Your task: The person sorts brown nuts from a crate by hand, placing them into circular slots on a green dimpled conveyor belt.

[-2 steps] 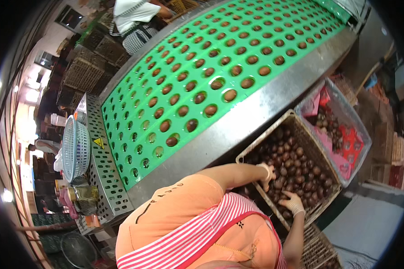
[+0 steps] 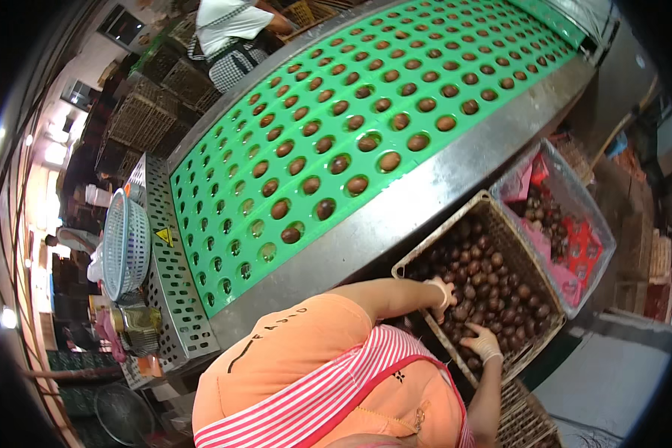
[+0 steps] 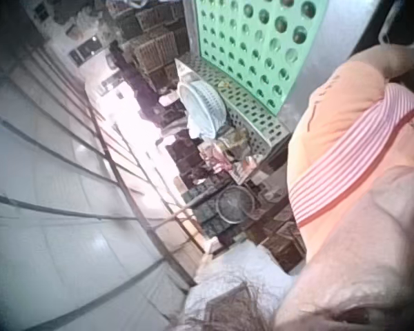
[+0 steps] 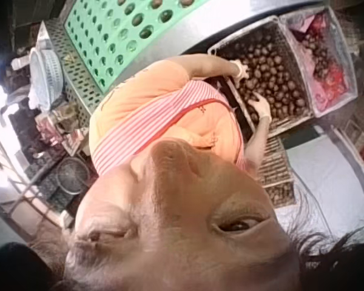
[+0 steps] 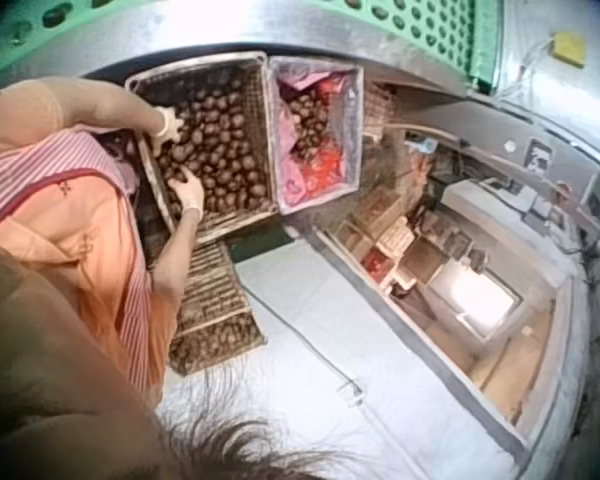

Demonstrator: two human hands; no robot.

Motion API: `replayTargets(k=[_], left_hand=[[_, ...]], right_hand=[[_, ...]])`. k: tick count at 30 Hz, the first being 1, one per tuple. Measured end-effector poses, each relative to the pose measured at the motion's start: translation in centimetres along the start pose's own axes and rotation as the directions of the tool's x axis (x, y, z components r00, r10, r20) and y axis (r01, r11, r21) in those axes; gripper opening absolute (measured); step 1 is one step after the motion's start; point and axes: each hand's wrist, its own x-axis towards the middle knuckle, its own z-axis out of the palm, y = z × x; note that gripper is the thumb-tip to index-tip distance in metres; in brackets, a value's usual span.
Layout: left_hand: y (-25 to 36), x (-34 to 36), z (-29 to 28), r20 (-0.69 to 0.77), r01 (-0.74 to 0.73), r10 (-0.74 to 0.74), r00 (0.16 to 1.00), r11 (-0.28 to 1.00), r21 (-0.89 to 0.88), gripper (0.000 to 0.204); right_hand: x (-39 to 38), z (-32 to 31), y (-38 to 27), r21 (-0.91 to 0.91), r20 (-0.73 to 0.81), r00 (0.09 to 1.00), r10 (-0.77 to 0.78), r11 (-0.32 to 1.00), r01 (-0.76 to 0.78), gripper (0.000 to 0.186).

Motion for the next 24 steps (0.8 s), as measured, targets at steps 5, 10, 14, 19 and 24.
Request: replayTargets(k=[5,10,14,19,24], left_hand=[[-1.3,1.2,4.4,0.092,-0.031,0.030,0.995,0.999,0.015,0.092],[-1.5,4.6,1.0,0.195,-0.020,0.046,0.980,0.991,-0.133,0.087],[-0.1,0.4,0.4,0.046,0.038,-0.033,0.998,0.993,-0.108,0.085],[-1.1,-0.5,1.3,0.029,0.003,-0.004,1.000,1.000,0.011,0.081],[2.7,-1.9,-0.5,0.175,0.237,-0.232,0.957,0.971,-0.011,0.058]], right_hand=[[0.9,6.4,-0.7,-0.182,-0.063,0.989,0.132,0.973,-0.142,0.065],[-1.3,3.8,0.2,-0.003,-0.092,0.995,0.050,0.999,-0.050,0.061],[-2.2,6.3,-0.1,0.059,-0.285,0.958,0.026,0.998,-0.010,0.057],[-2.9,5.7,-5.0,-0.128,-0.166,0.974,0.156,0.976,-0.179,0.060],[-2.9,4.9,-1.8,0.021,-0.204,0.977,0.061,0.998,-0.058,0.065]])
